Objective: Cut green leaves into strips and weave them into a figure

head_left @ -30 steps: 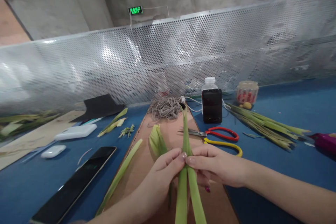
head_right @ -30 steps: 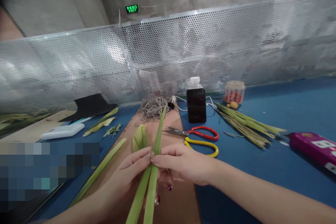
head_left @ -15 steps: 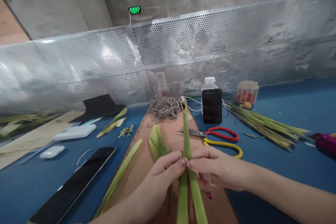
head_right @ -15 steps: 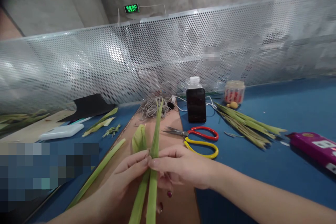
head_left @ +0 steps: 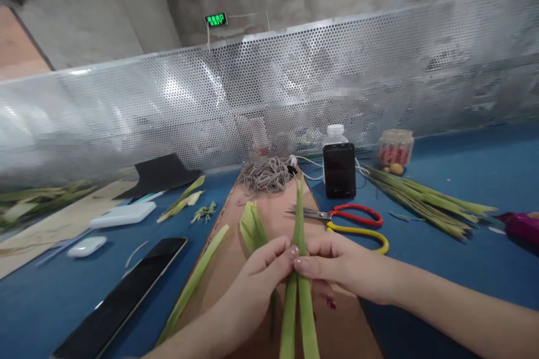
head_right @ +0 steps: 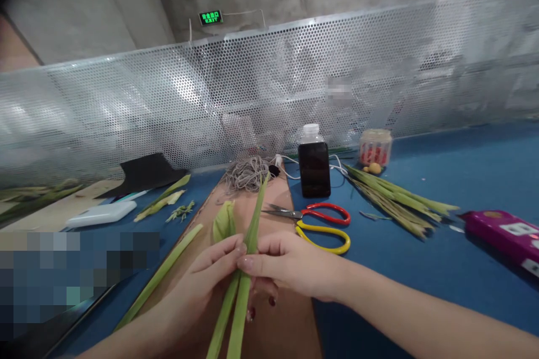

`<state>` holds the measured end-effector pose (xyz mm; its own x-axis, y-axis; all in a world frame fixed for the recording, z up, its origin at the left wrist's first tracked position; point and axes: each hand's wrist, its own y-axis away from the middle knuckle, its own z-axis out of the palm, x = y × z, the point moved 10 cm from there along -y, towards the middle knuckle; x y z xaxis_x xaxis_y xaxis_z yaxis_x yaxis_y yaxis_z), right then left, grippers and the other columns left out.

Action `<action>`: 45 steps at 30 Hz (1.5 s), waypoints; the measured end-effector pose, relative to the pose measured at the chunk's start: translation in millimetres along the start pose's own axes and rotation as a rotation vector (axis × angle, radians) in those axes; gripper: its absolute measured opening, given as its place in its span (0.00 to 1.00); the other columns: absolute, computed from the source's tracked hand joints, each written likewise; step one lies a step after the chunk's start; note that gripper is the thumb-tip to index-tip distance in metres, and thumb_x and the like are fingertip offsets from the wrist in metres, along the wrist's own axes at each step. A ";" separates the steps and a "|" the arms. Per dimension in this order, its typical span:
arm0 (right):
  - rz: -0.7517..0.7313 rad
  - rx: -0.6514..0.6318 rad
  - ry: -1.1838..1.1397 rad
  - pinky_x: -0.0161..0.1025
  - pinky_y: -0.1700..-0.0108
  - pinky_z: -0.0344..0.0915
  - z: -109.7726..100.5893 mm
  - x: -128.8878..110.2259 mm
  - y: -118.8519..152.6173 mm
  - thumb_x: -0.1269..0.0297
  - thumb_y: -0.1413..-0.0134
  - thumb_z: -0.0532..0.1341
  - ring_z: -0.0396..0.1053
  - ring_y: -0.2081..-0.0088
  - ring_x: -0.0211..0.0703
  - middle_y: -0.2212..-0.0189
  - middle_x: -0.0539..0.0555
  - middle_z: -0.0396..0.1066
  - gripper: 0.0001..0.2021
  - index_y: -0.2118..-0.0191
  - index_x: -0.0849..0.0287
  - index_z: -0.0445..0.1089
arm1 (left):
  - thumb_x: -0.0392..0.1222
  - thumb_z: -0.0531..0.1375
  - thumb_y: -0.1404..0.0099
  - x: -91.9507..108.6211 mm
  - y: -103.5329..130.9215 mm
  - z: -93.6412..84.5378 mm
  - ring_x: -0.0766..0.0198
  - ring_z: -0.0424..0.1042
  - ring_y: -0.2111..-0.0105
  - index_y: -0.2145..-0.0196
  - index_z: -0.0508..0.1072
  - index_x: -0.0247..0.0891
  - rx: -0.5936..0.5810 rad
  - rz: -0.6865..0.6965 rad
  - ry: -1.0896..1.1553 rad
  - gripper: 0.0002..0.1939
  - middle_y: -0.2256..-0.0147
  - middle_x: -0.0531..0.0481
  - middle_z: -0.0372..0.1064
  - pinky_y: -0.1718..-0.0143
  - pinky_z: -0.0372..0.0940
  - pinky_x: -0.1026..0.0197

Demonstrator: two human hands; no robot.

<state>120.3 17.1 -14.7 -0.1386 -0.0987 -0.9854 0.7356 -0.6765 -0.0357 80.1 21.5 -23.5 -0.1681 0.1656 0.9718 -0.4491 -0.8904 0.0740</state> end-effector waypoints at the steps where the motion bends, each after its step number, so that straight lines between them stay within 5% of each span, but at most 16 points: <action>1: 0.005 -0.009 -0.024 0.25 0.81 0.58 0.9 0.1 0.0 0.58 0.50 0.60 0.54 0.83 0.25 0.83 0.44 0.58 0.13 0.73 0.66 0.64 | 0.46 0.57 0.43 -1.1 0.8 0.9 0.70 0.63 0.77 0.74 0.67 0.35 -0.008 -0.009 0.003 0.11 0.78 0.54 0.63 0.75 0.56 0.69; 14: 0.054 -0.044 -0.101 0.26 0.84 0.52 -2.0 6.8 1.8 0.62 0.54 0.62 0.55 0.84 0.26 0.86 0.45 0.58 0.11 0.74 0.68 0.66 | 0.43 0.55 0.40 -9.2 1.9 10.5 0.72 0.62 0.85 0.71 0.66 0.35 -0.078 -0.034 0.071 0.08 0.82 0.55 0.65 0.80 0.59 0.70; 22: -0.054 0.000 -0.219 0.29 0.81 0.56 -0.2 -4.2 0.0 0.61 0.48 0.56 0.58 0.83 0.29 0.84 0.47 0.59 0.13 0.76 0.66 0.64 | 0.45 0.54 0.40 -9.9 -0.4 13.3 0.62 0.70 0.76 0.62 0.68 0.35 -0.165 -0.034 0.151 0.12 0.74 0.48 0.70 0.75 0.65 0.60; 29: 0.002 0.019 -0.089 0.28 0.79 0.57 -5.2 3.1 0.2 0.60 0.50 0.60 0.55 0.82 0.27 0.84 0.45 0.57 0.12 0.74 0.66 0.64 | 0.45 0.58 0.43 0.9 -1.9 -6.7 0.63 0.68 0.70 0.71 0.70 0.34 0.044 0.048 0.036 0.10 0.73 0.49 0.69 0.69 0.62 0.65; 36: 0.022 0.033 -0.185 0.28 0.82 0.55 -3.6 2.4 0.3 0.65 0.55 0.63 0.56 0.84 0.27 0.86 0.44 0.56 0.10 0.79 0.65 0.64 | 0.47 0.57 0.43 3.7 1.6 -4.0 0.68 0.66 0.72 0.77 0.65 0.35 0.049 0.090 -0.021 0.12 0.76 0.53 0.64 0.69 0.60 0.68; 45: 0.078 0.068 -0.206 0.28 0.84 0.45 -6.0 3.5 3.1 0.69 0.59 0.63 0.48 0.86 0.25 0.89 0.41 0.51 0.09 0.81 0.64 0.62 | 0.45 0.53 0.39 -9.7 0.4 13.3 0.70 0.64 0.85 0.68 0.65 0.35 -0.099 0.000 0.084 0.10 0.79 0.53 0.67 0.81 0.61 0.66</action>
<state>126.1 19.1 -19.3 -0.2208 -0.2945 -0.9298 0.7038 -0.7081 0.0571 93.3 13.9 -30.0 -0.2387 0.2045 0.9493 -0.5329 -0.8448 0.0480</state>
